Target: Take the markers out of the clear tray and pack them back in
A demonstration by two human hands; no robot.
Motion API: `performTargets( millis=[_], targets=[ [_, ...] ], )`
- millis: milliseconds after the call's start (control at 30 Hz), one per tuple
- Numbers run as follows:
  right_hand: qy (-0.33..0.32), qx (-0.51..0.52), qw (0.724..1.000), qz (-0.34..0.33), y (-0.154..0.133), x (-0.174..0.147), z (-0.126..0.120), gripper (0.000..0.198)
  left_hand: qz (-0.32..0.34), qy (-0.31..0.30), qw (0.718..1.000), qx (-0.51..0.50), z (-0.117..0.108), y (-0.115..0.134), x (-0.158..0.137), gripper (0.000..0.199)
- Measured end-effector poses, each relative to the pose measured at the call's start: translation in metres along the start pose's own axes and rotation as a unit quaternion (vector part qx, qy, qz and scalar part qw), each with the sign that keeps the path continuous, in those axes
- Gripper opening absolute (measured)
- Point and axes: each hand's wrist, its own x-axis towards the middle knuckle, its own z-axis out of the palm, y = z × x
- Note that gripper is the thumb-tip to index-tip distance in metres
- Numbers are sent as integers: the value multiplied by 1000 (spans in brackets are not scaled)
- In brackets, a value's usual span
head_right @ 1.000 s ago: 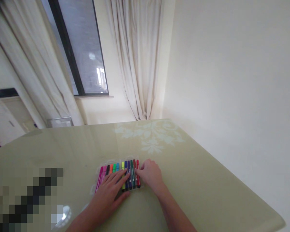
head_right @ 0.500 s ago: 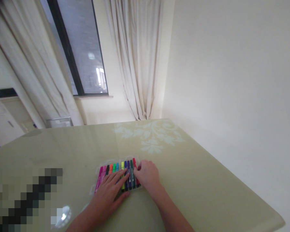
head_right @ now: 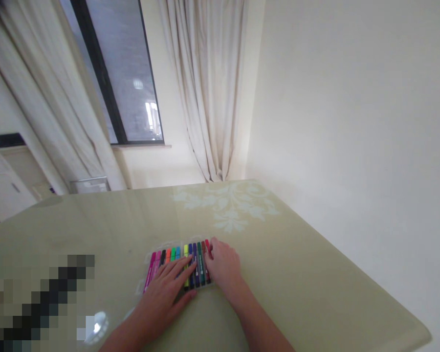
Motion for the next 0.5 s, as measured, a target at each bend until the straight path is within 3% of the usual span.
performTargets(
  millis=[200,500],
  targets=[
    [-10,-11,1000,-8,-2,-2,-4,12,-1,6,1000,-6,0,1,0,56],
    [-30,69,997,-17,9,5,-8,19,0,0,1000,2,0,0,0,56]
  ],
)
